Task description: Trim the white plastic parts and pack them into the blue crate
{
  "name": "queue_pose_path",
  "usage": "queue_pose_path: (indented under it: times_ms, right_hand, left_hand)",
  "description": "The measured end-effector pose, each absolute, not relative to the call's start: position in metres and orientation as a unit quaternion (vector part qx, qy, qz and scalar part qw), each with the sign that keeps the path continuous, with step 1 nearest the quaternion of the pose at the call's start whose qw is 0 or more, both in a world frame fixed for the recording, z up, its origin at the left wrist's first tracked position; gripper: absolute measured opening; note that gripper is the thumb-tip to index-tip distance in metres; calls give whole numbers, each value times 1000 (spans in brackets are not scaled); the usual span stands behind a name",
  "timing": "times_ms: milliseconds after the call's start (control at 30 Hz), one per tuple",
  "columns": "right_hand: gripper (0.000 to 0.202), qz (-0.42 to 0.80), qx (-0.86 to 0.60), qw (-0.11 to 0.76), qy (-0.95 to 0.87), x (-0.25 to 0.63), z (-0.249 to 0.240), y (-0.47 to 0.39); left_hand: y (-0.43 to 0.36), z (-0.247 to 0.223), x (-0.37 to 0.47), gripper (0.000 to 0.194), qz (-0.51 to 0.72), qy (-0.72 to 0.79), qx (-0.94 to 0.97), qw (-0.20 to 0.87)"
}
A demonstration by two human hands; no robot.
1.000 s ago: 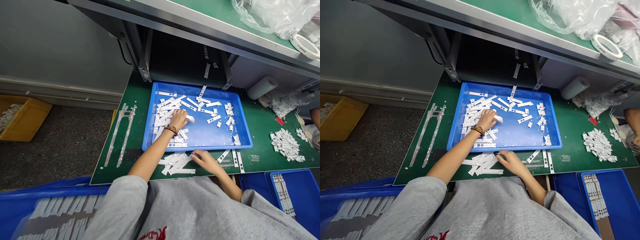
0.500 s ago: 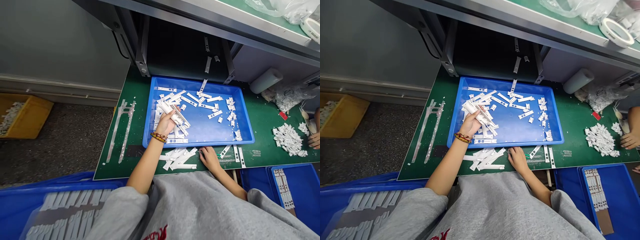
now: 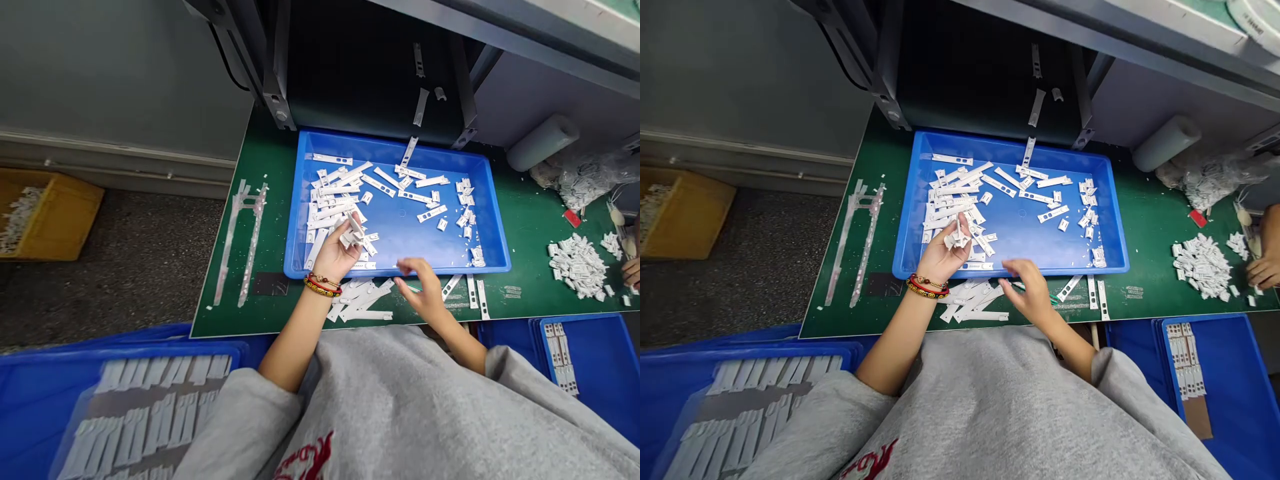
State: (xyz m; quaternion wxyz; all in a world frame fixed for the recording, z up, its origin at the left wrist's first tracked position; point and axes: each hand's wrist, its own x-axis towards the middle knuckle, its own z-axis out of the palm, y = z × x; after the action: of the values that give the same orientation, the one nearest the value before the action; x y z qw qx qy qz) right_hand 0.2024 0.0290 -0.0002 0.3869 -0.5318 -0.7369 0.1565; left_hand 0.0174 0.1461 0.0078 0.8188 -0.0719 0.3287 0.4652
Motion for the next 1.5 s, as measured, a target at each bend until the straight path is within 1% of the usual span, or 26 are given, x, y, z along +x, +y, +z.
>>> queue_pose_path:
  times_ms: [67,100,233,300,433,500,600,667,733,800,867,1067,1167,1233,1267,1300,1367,1433,1500]
  right_hand:
    - [44,139,-493,404,-758,189,17,58]
    - [45,139,-463,396,-781,184,25,71]
    - [19,213,-360,372,-829,170,43,105]
    - [14,256,-363,393,-805,166,44,107]
    - [16,317,-411,515,-682,159,33,101]
    - [16,325,-410,575,-629,157,27,99]
    - [11,295,-391,659,-571,156,23,97]
    - [14,266,-386,693,-548,158,24,96]
    - [24,248,-408,684,-551,162,25,92]
    - [35,238,-437,654,-571,166,26,85]
    - [40,217,-449,640,-584,167,25,76]
    - [46,140,-452,646,-599,169,27,56]
    - [40,8,-447,668,-595,176,35,53]
    - [35,-68,-464,662,-585,182,43,53]
    - [33,-71,-477,643,-594,184,47,53]
    - [31,-48,-488,613,-619,186,49,53]
    - [31,47,-484,526,-698,184,51,54]
    - [36,136,-451,443,-763,177,49,55]
    - [34,184,-433,406,-783,167,44,55]
  left_hand:
    - [135,12,22,29,432,332,-113,831]
    - [129,14,25,30,415,338,-125,836]
    - [109,18,28,34,382,354,-144,841]
    - [103,21,26,34,378,349,-152,844]
    - [95,31,23,37,355,305,-146,872]
    - [93,37,24,39,340,288,-115,888]
    - [90,43,28,39,314,299,-92,896]
    - [88,46,32,39,305,308,-124,893]
    - [85,47,34,39,305,310,-169,885]
    - [82,48,36,37,308,315,-198,875]
    - [78,49,37,35,309,323,-208,870]
    - [68,50,41,28,299,352,-203,864]
    - [67,44,39,24,338,370,-213,839]
    - [70,41,33,25,378,374,-217,819]
    - [71,41,30,27,390,371,-216,815]
    - [73,42,26,28,396,365,-212,816]
    - [75,45,20,30,396,356,-198,823]
    - [75,46,18,33,387,368,-180,826]
    - [72,45,19,34,381,396,-133,825]
